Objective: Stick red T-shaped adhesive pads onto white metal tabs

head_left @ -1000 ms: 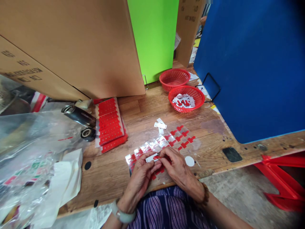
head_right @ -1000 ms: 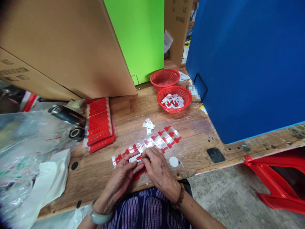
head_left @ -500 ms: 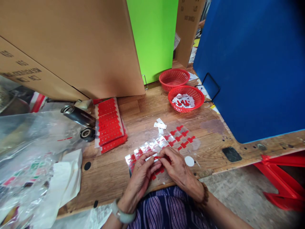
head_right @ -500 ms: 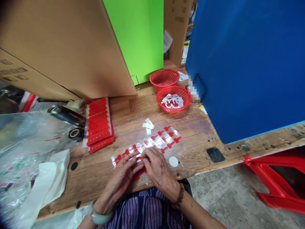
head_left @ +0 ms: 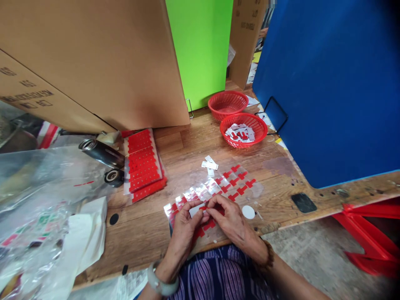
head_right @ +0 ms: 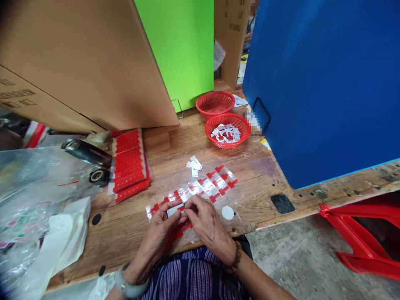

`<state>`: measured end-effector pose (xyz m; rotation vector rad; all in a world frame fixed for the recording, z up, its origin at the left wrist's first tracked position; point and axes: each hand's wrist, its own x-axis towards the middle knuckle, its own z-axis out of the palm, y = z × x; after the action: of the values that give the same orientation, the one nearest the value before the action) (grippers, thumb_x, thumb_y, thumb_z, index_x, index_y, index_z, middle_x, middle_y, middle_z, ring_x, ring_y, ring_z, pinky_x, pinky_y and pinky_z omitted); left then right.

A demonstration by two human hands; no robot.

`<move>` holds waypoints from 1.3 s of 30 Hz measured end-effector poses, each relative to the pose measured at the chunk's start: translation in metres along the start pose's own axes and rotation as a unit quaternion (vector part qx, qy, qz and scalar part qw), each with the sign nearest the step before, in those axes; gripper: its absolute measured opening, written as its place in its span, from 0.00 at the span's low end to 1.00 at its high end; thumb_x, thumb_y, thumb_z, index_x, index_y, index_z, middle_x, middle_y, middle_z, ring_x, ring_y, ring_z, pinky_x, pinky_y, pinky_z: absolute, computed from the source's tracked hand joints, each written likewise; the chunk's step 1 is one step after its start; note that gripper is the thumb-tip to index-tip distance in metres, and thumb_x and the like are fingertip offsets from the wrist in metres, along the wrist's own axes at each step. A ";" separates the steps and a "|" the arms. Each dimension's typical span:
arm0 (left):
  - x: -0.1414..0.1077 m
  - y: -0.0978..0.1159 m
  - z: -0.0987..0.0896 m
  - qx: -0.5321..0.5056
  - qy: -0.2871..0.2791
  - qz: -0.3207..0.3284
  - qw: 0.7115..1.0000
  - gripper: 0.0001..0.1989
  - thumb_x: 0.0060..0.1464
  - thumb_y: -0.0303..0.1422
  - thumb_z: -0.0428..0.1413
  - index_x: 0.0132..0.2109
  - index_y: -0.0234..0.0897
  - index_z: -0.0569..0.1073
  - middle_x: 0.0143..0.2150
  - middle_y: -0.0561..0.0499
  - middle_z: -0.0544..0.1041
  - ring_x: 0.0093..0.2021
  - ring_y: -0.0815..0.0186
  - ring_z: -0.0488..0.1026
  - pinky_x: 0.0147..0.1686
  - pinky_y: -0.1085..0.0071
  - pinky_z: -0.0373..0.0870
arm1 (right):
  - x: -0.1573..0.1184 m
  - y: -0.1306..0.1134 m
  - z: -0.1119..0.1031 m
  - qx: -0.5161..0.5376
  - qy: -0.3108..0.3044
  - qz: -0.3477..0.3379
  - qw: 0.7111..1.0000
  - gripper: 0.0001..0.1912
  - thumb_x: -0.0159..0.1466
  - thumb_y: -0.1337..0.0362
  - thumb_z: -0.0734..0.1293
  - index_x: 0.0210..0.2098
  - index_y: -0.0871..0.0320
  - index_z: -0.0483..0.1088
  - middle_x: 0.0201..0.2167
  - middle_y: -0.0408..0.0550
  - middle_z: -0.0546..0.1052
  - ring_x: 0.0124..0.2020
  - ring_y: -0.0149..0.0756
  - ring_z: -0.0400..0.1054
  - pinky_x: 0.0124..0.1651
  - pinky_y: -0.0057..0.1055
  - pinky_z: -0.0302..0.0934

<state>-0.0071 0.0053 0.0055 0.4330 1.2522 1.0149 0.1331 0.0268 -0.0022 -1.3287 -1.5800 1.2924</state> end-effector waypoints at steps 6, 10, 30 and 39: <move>-0.001 0.000 -0.003 0.059 0.005 0.020 0.998 0.24 0.41 0.37 0.66 0.44 0.30 0.69 0.29 0.44 0.81 0.28 0.68 0.78 0.35 0.75 0.73 | 0.002 -0.002 0.000 0.056 0.000 0.053 0.997 0.04 0.57 0.71 0.63 0.26 0.57 0.66 0.25 0.40 0.71 0.28 0.31 0.65 0.35 0.27 0.58; -0.003 0.001 -0.002 0.057 0.006 0.020 0.998 0.24 0.42 0.37 0.66 0.44 0.29 0.69 0.29 0.43 0.81 0.28 0.66 0.79 0.35 0.73 0.74 | 0.003 -0.001 -0.001 0.044 0.016 0.039 0.998 0.04 0.56 0.71 0.64 0.25 0.58 0.66 0.26 0.41 0.70 0.30 0.31 0.65 0.36 0.28 0.58; -0.004 0.003 0.004 -0.002 0.025 -0.007 1.000 0.24 0.42 0.33 0.66 0.46 0.30 0.67 0.27 0.44 0.80 0.29 0.63 0.80 0.33 0.74 0.75 | 0.003 0.000 0.003 -0.029 0.019 0.043 0.998 0.06 0.59 0.72 0.60 0.29 0.57 0.66 0.26 0.41 0.71 0.28 0.31 0.66 0.32 0.27 0.59; -0.004 -0.001 -0.002 0.028 0.017 0.012 0.999 0.25 0.43 0.36 0.66 0.46 0.30 0.67 0.27 0.44 0.81 0.31 0.61 0.80 0.37 0.71 0.74 | 0.002 0.001 0.006 -0.067 0.038 0.011 0.997 0.07 0.61 0.71 0.60 0.28 0.56 0.64 0.26 0.41 0.71 0.28 0.31 0.65 0.31 0.27 0.57</move>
<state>-0.0082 0.0013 0.0065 0.4766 1.3101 1.0130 0.1274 0.0270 -0.0049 -1.4638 -1.6260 1.1522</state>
